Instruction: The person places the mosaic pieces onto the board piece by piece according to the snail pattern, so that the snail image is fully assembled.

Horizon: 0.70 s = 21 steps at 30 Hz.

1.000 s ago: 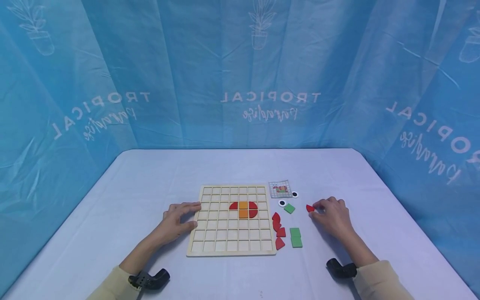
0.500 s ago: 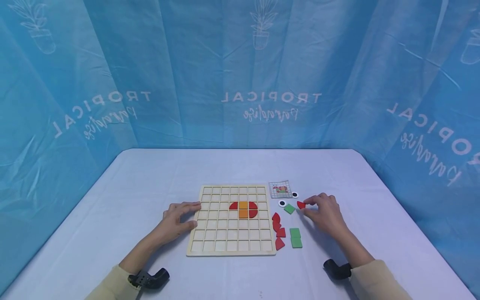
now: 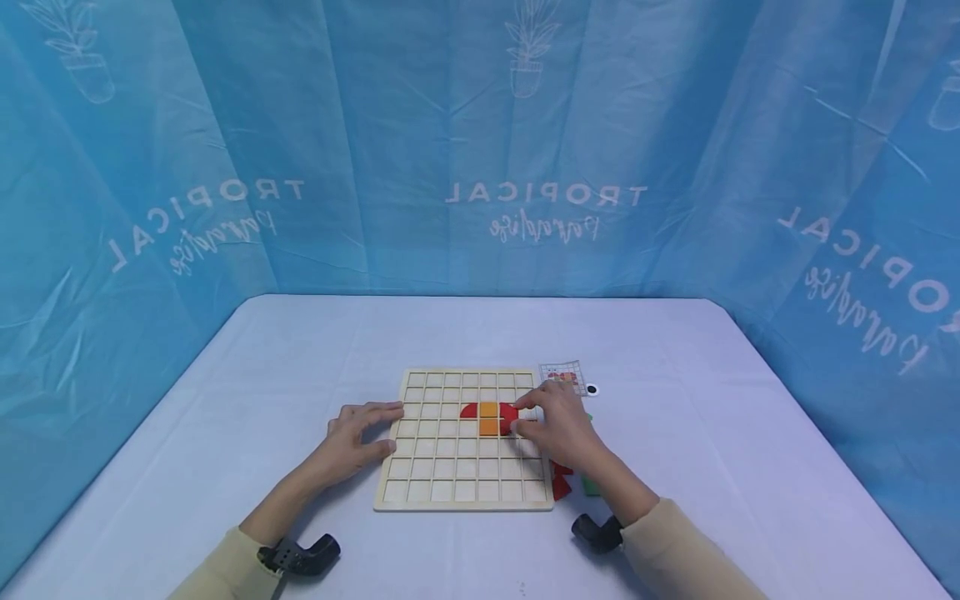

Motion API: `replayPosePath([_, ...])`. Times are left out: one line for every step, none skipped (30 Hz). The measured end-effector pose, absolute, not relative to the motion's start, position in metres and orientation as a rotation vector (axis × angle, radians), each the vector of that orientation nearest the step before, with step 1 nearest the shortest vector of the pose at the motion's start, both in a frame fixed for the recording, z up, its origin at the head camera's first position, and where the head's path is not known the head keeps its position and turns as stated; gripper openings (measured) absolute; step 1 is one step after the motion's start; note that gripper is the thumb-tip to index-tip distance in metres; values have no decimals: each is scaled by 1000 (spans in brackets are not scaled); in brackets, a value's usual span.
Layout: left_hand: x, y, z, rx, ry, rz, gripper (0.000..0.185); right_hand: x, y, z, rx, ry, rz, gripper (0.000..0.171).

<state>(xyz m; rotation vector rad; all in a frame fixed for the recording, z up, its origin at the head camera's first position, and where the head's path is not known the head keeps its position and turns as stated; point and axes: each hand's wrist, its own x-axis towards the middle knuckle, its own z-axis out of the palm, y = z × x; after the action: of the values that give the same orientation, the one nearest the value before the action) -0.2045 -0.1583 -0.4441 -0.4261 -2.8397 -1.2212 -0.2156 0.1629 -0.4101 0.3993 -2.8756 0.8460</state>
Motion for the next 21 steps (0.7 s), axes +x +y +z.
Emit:
replayPosePath([-205,-158,-444,-433,-2836,-1222,46,-216,157,-411,423,-2870,840,26])
replayPosePath([-205,-158,-444,-439,-2831,-1224,46,-217,152,-413,437,-2871,841,25])
replayPosePath([-205,-158,-444,-443,-2829,-1223,46,-218,147,-414,449,-2870,838,25])
replayPosePath([-205,-158,-445,-443,-2831,-1221,46,-220,142,-415,460,-2867,829,25])
replayPosePath([-205,-159,-445,-447,-2831,-1216,46,-221,137,-416,472,-2867,827,25])
replayPosePath([-205,-159,-445,-444,-2834,-1218,46,-222,133,-417,480,-2867,827,25])
replayPosePath([-205,-158,-445,-439,-2838,-1222,46,-223,129,-418,488,-2868,821,25])
replayPosePath([-206,-159,-445,-440,-2840,-1221,46,-225,125,-419,500,-2868,818,25])
replayPosePath([-206,-159,-445,-437,-2845,-1219,46,-226,121,-420,517,-2864,817,25])
replayPosePath([-206,-159,-445,-436,-2848,-1219,47,-227,118,-421,530,-2863,809,24])
replayPosePath([-206,-159,-446,-435,-2850,-1221,47,-227,116,-422,545,-2863,800,24])
replayPosePath([-206,-159,-446,-429,-2852,-1229,47,-228,113,-423,556,-2863,779,24])
replayPosePath([-206,-159,-446,-429,-2852,-1231,47,-229,111,-425,567,-2863,759,23])
replayPosePath([-206,-159,-446,-430,-2851,-1233,47,-230,110,-426,575,-2860,740,22])
replayPosePath([-206,-159,-446,-431,-2850,-1233,47,-230,108,-427,582,-2860,717,22])
replayPosePath([-206,-159,-446,-433,-2848,-1234,47,-231,107,-428,585,-2861,691,22])
replayPosePath([-206,-159,-446,-437,-2845,-1235,47,-231,106,-428,587,-2863,673,22])
replayPosePath([-206,-159,-446,-440,-2842,-1236,47,-231,106,-429,590,-2863,656,21])
replayPosePath([-206,-159,-446,-442,-2841,-1234,47,-231,106,-430,591,-2864,646,21])
replayPosePath([-206,-159,-446,-442,-2841,-1234,47,-232,105,-430,593,-2865,638,21])
replayPosePath([-207,-159,-446,-442,-2842,-1233,47,-231,105,-431,595,-2866,629,21])
